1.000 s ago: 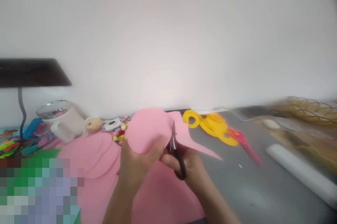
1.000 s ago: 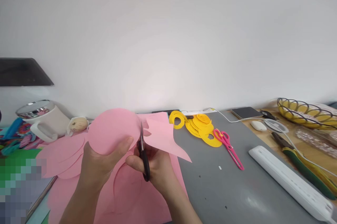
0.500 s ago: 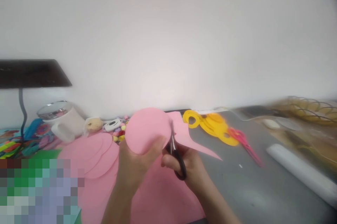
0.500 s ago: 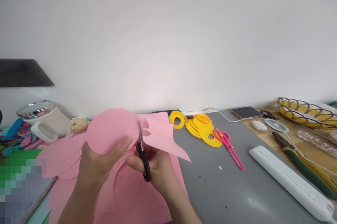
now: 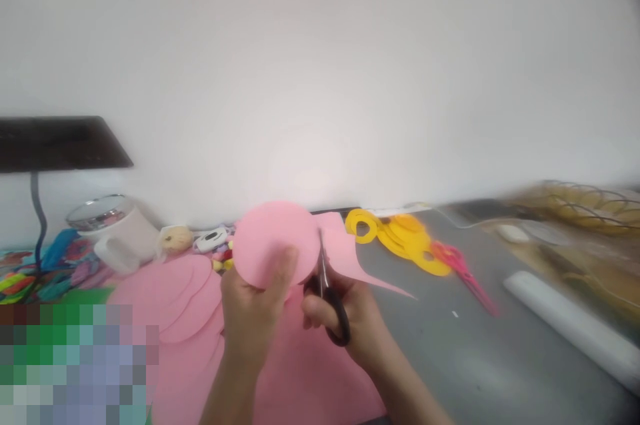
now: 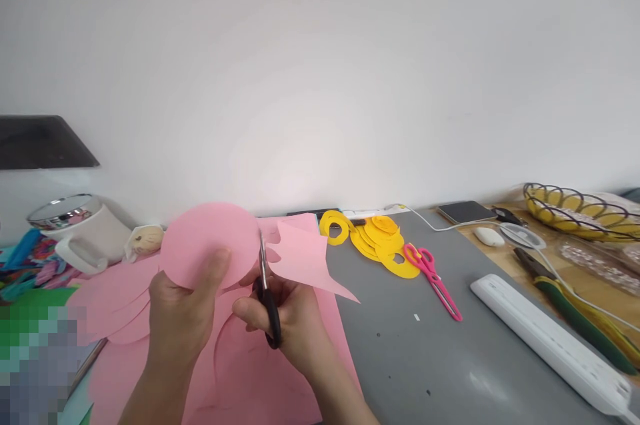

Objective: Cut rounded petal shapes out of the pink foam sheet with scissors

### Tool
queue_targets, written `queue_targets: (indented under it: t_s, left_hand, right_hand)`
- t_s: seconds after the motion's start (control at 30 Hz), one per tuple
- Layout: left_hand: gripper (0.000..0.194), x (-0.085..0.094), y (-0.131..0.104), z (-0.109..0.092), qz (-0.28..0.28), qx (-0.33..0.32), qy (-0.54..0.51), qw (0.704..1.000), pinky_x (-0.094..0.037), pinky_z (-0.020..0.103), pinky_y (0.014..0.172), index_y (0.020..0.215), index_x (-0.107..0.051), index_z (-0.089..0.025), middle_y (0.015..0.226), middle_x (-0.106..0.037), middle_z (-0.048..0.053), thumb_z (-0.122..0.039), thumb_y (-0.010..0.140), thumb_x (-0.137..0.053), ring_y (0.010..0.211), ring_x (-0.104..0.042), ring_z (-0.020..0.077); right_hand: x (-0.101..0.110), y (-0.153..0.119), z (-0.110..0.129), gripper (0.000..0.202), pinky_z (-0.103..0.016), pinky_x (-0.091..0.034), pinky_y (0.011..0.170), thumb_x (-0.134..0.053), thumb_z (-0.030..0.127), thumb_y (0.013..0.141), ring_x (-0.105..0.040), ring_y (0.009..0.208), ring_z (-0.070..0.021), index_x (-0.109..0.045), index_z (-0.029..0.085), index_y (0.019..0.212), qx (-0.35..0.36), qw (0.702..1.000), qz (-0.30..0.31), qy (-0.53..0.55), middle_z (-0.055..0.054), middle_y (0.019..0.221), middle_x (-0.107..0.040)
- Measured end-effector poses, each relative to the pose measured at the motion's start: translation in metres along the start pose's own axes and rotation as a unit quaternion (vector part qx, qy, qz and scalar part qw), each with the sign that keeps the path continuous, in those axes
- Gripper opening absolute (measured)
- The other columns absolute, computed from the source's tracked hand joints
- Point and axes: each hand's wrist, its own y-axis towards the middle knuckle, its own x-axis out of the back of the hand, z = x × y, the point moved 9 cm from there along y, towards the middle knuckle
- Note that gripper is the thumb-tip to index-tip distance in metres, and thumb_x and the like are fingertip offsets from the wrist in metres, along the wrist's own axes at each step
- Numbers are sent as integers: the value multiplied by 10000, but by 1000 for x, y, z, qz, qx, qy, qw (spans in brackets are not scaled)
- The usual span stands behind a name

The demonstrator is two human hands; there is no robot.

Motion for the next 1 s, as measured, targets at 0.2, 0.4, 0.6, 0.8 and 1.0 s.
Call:
queue_targets:
  t_s: [0.2,0.4,0.6,0.8,1.0]
  left_hand:
    - [158,-8,-10,-7,14,48,-16,999,-477,234,397,567,-638,-182,473,-633,-16,-281,655,-725,458,-616,169]
    - [65,-7,-7,-14,30,14,-20,999,-550,229,536,691,-703,-175,628,-725,-10,-198,644,-743,625,-695,183]
    - [28,-7,-5,-13,37,6,-24,999,-529,178,526,681,-715,-185,614,-718,-38,-177,662,-734,605,-683,143]
    - [80,-8,-6,-17,42,-13,-22,999,-524,178,514,624,-701,-182,577,-698,-45,-132,683,-679,577,-674,137]
    - [25,-7,-7,-18,40,-15,-9,999,-547,188,546,664,-711,-183,614,-723,-30,-172,685,-702,627,-695,155]
  right_hand:
    - [3,-1,-3,289,-258,-386,508,-809,354,614,-436,531,-122,-569,193,634,-12,1000,-9,-8,44,556,-488]
    - [8,0,1,380,-251,-321,533,-838,350,566,-365,558,-115,-493,192,581,-18,1000,-19,-4,48,572,-436]
    - [4,-1,8,425,-258,-305,533,-831,389,568,-339,557,-120,-447,207,565,-14,1000,-4,-16,44,573,-410]
    - [5,0,8,388,-242,-290,520,-823,360,585,-313,545,-105,-471,195,570,-13,999,-2,-30,48,572,-409]
    - [6,0,6,362,-232,-248,496,-781,302,624,-285,523,-89,-441,197,558,-9,1000,-4,-30,61,551,-386]
